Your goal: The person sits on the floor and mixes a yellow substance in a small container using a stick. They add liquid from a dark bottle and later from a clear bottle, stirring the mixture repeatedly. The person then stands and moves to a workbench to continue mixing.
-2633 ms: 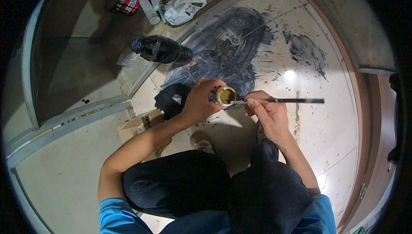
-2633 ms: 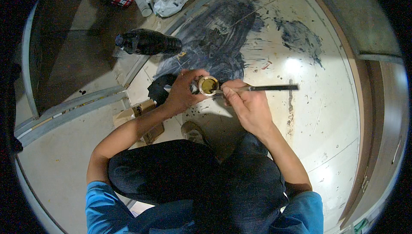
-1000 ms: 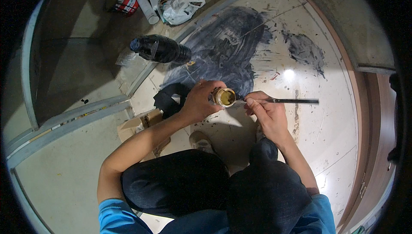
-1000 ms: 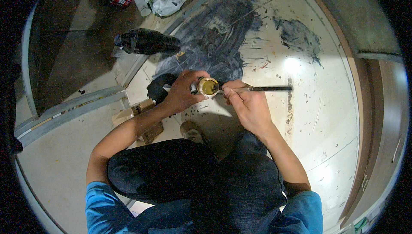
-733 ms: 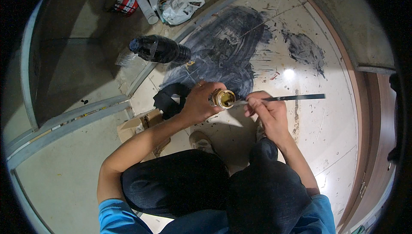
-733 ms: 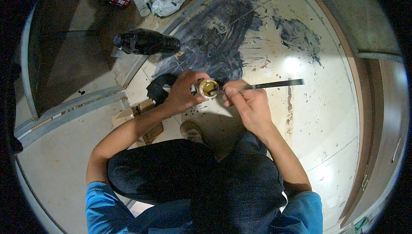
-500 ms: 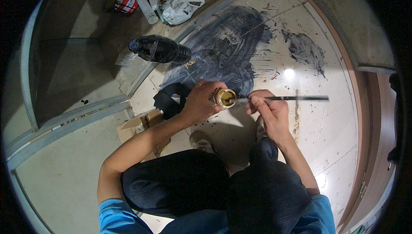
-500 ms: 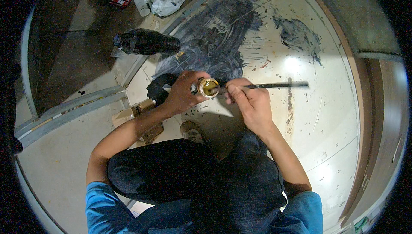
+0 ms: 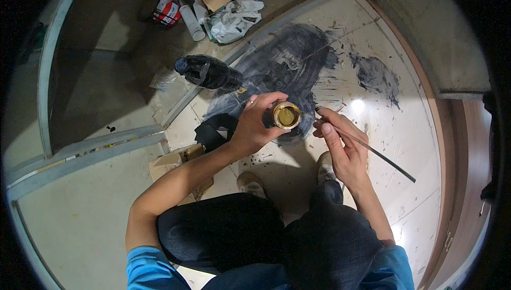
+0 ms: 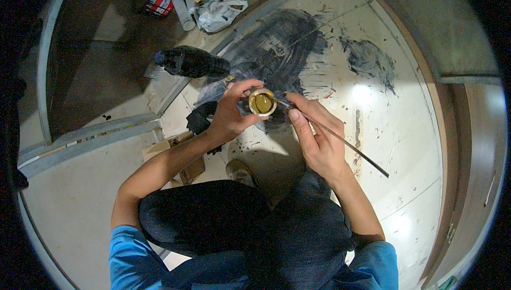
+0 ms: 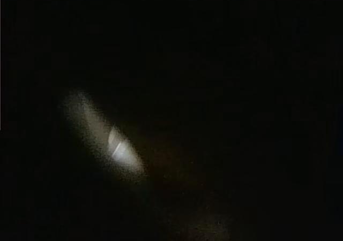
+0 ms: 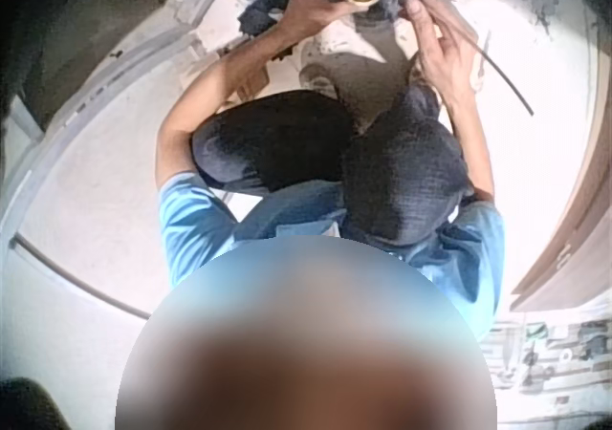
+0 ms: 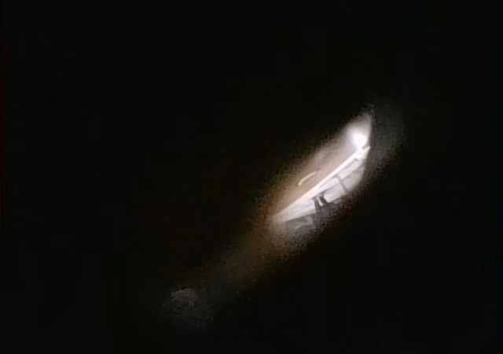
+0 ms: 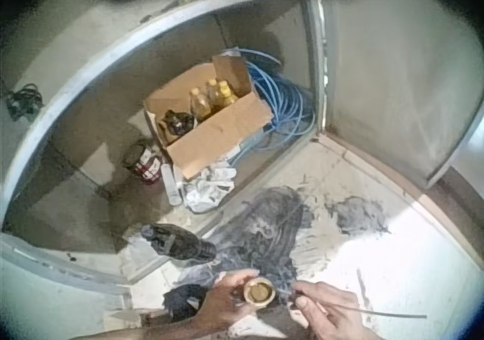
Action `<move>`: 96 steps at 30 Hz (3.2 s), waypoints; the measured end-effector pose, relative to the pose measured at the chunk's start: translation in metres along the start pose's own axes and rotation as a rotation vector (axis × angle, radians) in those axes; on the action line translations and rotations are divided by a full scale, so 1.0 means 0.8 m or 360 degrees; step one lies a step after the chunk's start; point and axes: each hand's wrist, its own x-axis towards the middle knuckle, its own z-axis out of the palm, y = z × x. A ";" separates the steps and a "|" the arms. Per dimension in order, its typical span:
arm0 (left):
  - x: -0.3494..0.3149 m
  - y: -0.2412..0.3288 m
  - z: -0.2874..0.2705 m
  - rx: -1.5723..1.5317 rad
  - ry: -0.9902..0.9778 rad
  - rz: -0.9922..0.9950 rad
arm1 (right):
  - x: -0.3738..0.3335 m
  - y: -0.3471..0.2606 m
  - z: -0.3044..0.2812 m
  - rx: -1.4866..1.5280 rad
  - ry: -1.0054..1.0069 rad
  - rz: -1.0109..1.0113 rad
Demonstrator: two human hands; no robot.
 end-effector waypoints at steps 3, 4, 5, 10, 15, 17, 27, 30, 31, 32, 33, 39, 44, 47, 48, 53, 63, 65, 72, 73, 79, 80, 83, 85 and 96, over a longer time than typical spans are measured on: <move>0.001 -0.002 -0.003 0.0092 -0.0011 0.0173 | 0.004 0.002 0.008 0.0065 -0.0010 -0.0049; 0.000 -0.003 -0.002 0.0089 -0.0027 0.0159 | 0.006 0.002 0.010 0.0072 -0.0021 -0.0134; -0.002 -0.004 -0.002 0.0075 -0.0034 0.0159 | 0.007 0.001 0.012 0.0007 -0.0033 -0.0163; -0.011 -0.005 0.004 -0.0070 0.0010 0.0095 | 0.004 0.000 0.012 -0.0122 -0.0140 -0.0112; -0.016 -0.013 0.010 -0.0092 -0.0007 -0.0014 | -0.004 0.013 0.017 0.0249 -0.0072 0.0281; -0.021 -0.018 0.011 -0.0100 -0.0007 -0.0081 | 0.000 0.021 0.022 -0.0034 -0.0085 0.0159; -0.072 -0.045 -0.041 -0.0791 0.0022 -0.0524 | 0.077 -0.001 0.036 -0.0585 -0.0689 0.0085; -0.098 -0.044 -0.055 -0.0892 0.0166 -0.0564 | 0.143 -0.002 0.071 -0.0411 -0.0566 0.0100; -0.108 -0.044 -0.057 -0.0939 0.0244 -0.0536 | 0.167 -0.002 0.083 -0.0329 -0.0494 0.0286; -0.118 -0.044 -0.056 -0.0909 0.0375 -0.0483 | 0.184 -0.004 0.097 -0.0135 -0.0599 0.0320; -0.130 -0.042 -0.056 -0.0941 0.0471 -0.0496 | 0.197 -0.006 0.116 -0.0033 -0.0673 0.0429; -0.205 -0.037 -0.071 -0.1011 0.0862 -0.0623 | 0.227 -0.049 0.199 0.0322 -0.0668 0.0494; -0.248 -0.045 -0.076 -0.0820 0.1117 -0.0618 | 0.242 -0.089 0.202 0.0488 -0.0574 0.0562; -0.261 -0.054 -0.071 -0.1020 0.1259 -0.0514 | 0.256 -0.115 0.211 0.0335 -0.0541 0.0646; -0.265 -0.057 -0.070 -0.1105 0.1315 -0.0479 | 0.260 -0.124 0.217 0.0359 -0.0573 0.0606; -0.282 -0.061 -0.057 -0.1136 0.1504 -0.0579 | 0.302 -0.179 0.222 0.0476 -0.0526 0.0563; -0.266 -0.074 -0.063 -0.1224 0.1547 -0.0403 | 0.360 -0.259 0.084 0.0805 -0.0192 0.0261; -0.254 -0.070 -0.070 -0.1152 0.1513 -0.0408 | 0.368 -0.266 0.066 0.0756 -0.0146 0.0170; -0.239 -0.057 -0.082 -0.1139 0.1427 -0.0556 | 0.367 -0.266 -0.020 0.0000 -0.0062 0.0051; -0.239 -0.059 -0.082 -0.1104 0.1420 -0.0558 | 0.363 -0.265 -0.037 -0.0103 -0.0056 0.0061; -0.237 -0.076 -0.080 -0.1182 0.1357 -0.0608 | 0.364 -0.249 -0.102 -0.0765 -0.0310 0.0378; -0.235 -0.077 -0.079 -0.1191 0.1352 -0.0602 | 0.366 -0.241 -0.104 -0.0756 -0.0344 0.0396; -0.231 -0.075 -0.074 -0.1096 0.1337 -0.0516 | 0.378 -0.217 -0.096 -0.0755 -0.0339 0.0380; -0.232 -0.072 -0.072 -0.1095 0.1364 -0.0518 | 0.387 -0.210 -0.084 -0.0662 -0.0237 0.0368; -0.229 -0.067 -0.065 -0.1184 0.1422 -0.0573 | 0.428 -0.247 -0.011 0.0517 0.0225 -0.0582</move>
